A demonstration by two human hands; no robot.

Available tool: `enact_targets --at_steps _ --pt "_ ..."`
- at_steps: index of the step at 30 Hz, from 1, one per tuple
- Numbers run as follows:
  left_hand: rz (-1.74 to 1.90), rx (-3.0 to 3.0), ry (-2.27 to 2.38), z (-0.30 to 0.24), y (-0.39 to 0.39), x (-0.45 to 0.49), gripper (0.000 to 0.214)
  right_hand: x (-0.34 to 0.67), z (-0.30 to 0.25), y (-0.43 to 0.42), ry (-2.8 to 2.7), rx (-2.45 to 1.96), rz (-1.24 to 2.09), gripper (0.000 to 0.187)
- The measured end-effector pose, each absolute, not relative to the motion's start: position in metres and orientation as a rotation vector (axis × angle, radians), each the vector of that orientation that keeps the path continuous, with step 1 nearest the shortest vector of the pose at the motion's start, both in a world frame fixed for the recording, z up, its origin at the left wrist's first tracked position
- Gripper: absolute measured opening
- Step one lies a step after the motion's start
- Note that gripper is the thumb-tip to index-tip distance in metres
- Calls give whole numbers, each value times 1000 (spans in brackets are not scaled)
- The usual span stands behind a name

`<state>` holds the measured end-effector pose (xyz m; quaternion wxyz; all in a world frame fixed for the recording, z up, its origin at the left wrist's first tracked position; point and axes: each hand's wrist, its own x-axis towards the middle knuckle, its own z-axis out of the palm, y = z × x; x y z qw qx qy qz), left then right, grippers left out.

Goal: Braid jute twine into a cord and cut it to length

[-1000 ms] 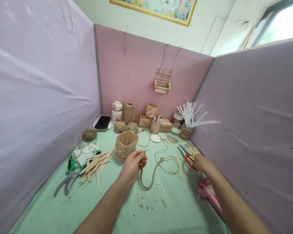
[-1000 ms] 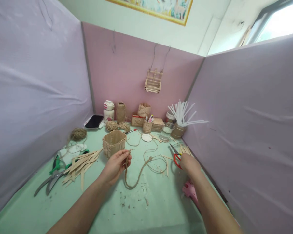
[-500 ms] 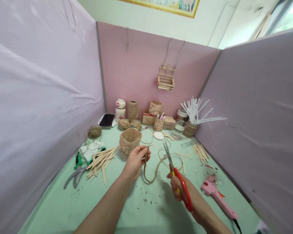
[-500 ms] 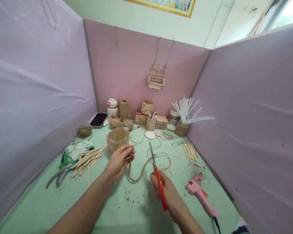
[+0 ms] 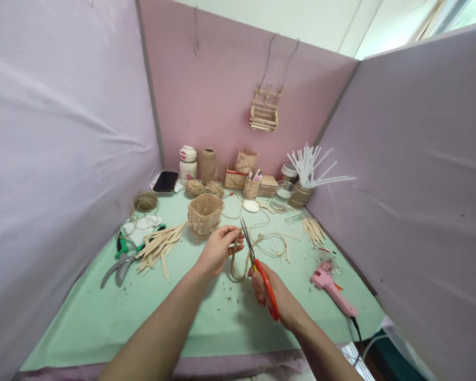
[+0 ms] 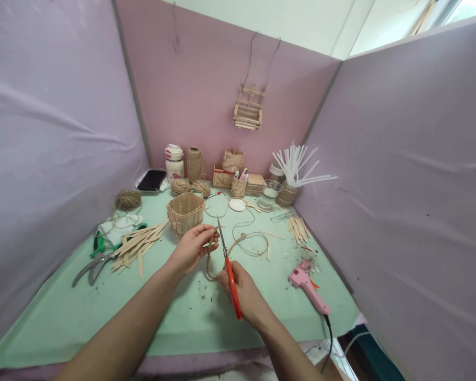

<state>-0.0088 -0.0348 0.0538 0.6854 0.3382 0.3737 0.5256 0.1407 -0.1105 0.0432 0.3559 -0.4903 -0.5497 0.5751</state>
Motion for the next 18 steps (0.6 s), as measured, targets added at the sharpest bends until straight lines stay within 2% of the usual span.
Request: enact_targets --at_steps 10,18 --pt "1078 799 810 48 -35 -6 23 139 37 -113 -1360 -1231 1607 48" --pt "1028 817 771 46 -35 -6 22 134 42 -115 -1242 -1388 1626 48"
